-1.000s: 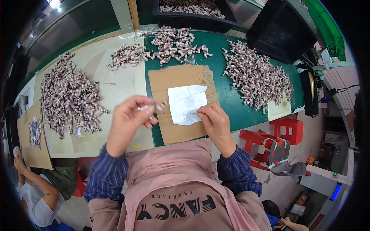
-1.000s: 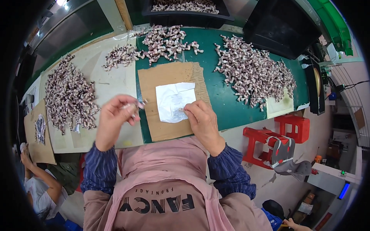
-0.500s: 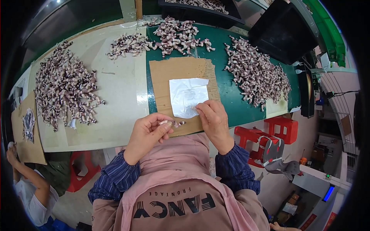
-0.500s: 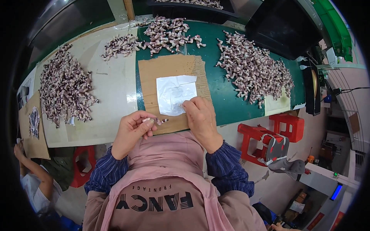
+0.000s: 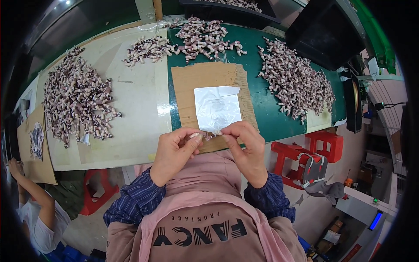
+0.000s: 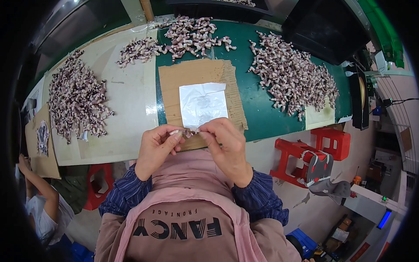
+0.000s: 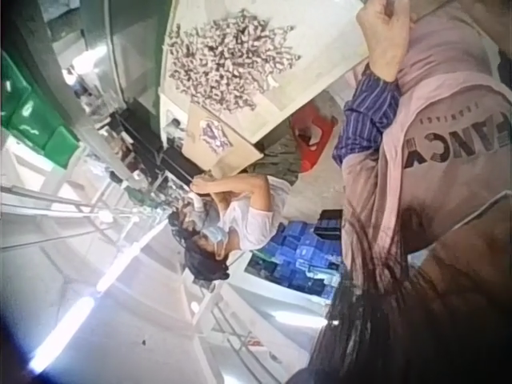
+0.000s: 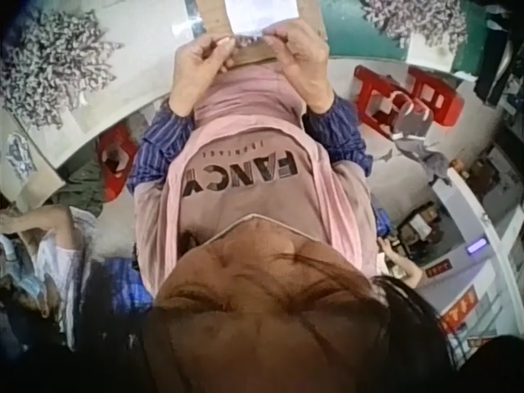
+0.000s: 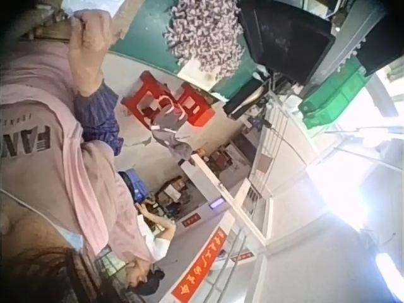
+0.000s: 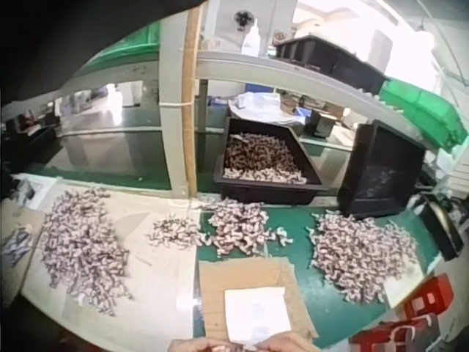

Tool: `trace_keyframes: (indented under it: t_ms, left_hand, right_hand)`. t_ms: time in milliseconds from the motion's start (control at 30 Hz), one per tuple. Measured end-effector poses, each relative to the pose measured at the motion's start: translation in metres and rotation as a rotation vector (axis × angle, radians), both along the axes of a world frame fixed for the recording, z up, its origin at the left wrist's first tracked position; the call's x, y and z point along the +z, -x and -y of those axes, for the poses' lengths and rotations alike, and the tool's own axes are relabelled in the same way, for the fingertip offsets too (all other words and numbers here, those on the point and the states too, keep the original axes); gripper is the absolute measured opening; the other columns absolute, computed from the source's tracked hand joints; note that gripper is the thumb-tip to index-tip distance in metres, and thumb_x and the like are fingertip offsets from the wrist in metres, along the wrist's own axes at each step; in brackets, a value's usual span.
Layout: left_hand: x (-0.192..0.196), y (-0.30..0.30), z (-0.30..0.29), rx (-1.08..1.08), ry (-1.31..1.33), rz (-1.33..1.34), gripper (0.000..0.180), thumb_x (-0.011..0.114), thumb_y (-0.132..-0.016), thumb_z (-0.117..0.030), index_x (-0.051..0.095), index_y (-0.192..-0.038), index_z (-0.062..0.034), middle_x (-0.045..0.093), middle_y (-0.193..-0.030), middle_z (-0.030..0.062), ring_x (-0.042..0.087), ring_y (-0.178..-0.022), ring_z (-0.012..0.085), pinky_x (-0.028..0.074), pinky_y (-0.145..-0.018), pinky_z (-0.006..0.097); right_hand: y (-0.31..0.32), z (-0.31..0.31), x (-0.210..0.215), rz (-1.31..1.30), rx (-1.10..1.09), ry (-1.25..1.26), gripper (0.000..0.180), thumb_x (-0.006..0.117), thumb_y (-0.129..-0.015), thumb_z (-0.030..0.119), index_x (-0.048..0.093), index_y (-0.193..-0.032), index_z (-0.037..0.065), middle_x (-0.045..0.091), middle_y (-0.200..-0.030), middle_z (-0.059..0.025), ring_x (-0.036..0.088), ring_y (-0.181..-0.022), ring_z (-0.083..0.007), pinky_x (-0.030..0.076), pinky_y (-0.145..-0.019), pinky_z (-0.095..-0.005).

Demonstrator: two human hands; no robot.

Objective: The person sorts and gathers plastic components and metal fasteners by hand on a factory workbench, placing them into black trays.

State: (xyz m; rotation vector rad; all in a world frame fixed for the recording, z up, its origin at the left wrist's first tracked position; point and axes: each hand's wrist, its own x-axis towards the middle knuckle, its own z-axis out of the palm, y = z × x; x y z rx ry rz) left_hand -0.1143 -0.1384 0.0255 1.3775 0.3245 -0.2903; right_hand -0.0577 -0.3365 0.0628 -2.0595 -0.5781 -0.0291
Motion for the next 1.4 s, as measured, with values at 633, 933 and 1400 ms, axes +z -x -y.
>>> trace_keyframes:
  t_ms: [633,933,1400]
  left_hand:
    - [0.012,-0.004,-0.005,-0.068,0.060,-0.115,0.018,0.064,-0.100,-0.014,0.069,-0.102,0.0026,0.068,-0.077,0.0021,0.057,-0.061,0.0044,0.045,-0.052,0.019]
    - [0.009,0.004,-0.003,-0.067,-0.012,0.001,0.016,0.064,-0.099,-0.012,0.069,-0.099,0.0034,0.067,-0.077,0.0008,0.057,-0.067,0.0042,0.045,-0.059,0.020]
    - [0.023,0.012,0.004,-0.048,-0.165,0.106,0.014,0.064,-0.098,-0.009,0.069,-0.096,0.0042,0.063,-0.072,-0.0006,0.049,-0.065,0.0042,0.041,-0.055,0.023]
  right_hand:
    - [0.006,0.001,-0.016,0.058,0.081,0.026,0.019,0.075,-0.078,-0.006,0.071,-0.095,0.000,0.065,-0.090,-0.0102,0.063,-0.077,-0.0258,0.050,-0.066,-0.0348]
    - [0.010,0.002,-0.018,0.062,0.158,-0.007,0.019,0.075,-0.080,-0.005,0.070,-0.098,-0.001,0.065,-0.090,-0.0114,0.065,-0.073,-0.0243,0.051,-0.059,-0.0317]
    - [-0.004,0.008,-0.004,0.025,0.413,0.046,0.023,0.070,-0.081,-0.007,0.066,-0.102,-0.004,0.063,-0.094,-0.0156,0.066,-0.080,-0.0300,0.054,-0.065,-0.0356]
